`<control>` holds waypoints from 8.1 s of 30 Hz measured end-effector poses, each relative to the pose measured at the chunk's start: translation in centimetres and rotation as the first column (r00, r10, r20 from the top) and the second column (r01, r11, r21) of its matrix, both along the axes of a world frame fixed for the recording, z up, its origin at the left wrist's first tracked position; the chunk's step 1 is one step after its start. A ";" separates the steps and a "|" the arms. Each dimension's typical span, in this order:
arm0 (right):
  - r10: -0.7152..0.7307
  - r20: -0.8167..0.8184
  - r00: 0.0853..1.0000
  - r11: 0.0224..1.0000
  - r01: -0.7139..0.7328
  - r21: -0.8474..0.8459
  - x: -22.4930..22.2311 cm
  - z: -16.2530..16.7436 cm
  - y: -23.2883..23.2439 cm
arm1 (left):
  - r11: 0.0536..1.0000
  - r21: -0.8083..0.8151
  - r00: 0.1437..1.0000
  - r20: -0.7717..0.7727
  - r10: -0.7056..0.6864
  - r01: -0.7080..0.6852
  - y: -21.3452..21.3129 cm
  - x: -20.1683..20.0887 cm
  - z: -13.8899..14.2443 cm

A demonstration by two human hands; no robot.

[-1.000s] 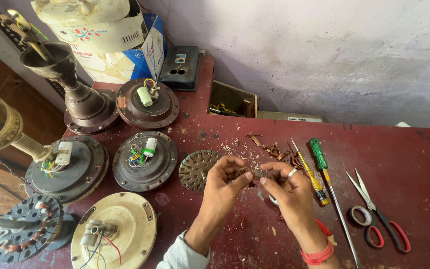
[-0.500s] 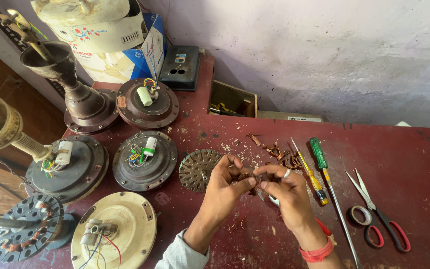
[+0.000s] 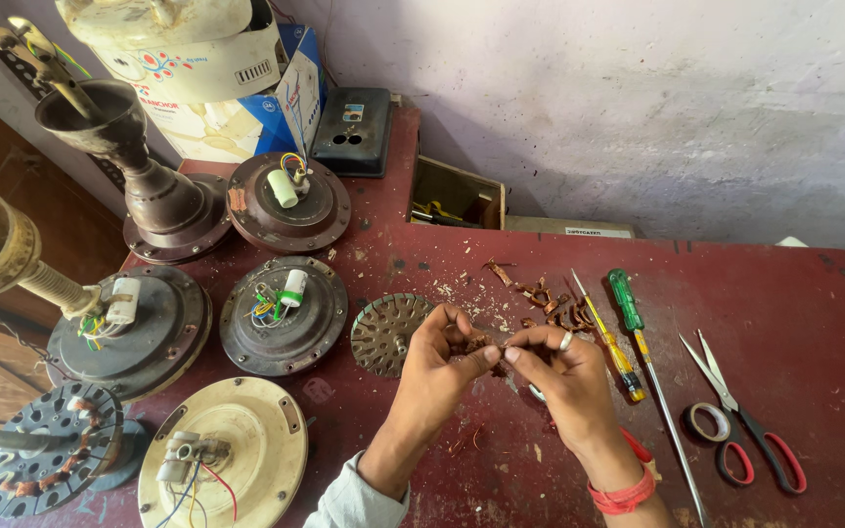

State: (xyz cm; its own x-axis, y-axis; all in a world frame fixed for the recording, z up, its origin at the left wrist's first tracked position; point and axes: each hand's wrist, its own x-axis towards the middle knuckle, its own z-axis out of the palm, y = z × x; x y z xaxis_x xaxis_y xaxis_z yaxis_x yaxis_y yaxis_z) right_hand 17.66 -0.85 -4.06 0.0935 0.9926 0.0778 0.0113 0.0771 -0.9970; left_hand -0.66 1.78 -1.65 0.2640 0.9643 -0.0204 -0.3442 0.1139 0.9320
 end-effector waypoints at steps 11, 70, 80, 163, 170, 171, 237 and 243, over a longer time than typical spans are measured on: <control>-0.109 0.168 0.980 0.977 0.075 0.198 -1.8 -1.7 0.1 | 0.980 -0.036 0.976 0.089 0.199 -0.197 -0.8 1.2 0.5; -0.139 0.051 0.989 0.990 0.137 0.036 -2.7 0.8 -0.6 | 0.924 0.320 0.869 -0.373 0.326 -0.209 -1.3 0.4 3.0; -0.210 -0.217 0.953 0.960 0.159 -0.230 -2.7 0.4 -0.5 | 0.932 0.240 0.917 -0.229 0.325 -0.271 -1.2 0.9 1.8; -0.233 0.352 0.907 0.971 0.195 0.140 -3.3 1.0 -0.7 | 0.963 0.031 0.959 -0.091 0.268 -0.267 -0.1 0.8 0.0; -0.255 0.339 0.906 0.954 0.178 0.242 -3.6 1.2 -1.0 | 0.966 0.052 0.967 -0.029 0.254 -0.253 0.4 0.9 -0.7; -0.255 0.351 0.901 0.950 0.166 0.263 -3.6 1.2 -1.0 | 0.966 0.054 0.967 -0.031 0.254 -0.252 0.4 0.9 -0.7; -0.218 0.175 0.960 0.976 0.211 0.060 -2.5 -2.4 -0.2 | 0.968 -0.167 0.979 0.045 0.199 -0.189 0.5 0.3 0.8; -0.162 -0.167 0.973 0.987 0.155 -0.051 -1.6 -3.1 0.1 | 0.996 0.023 0.968 -0.236 0.087 -0.084 0.0 0.3 0.7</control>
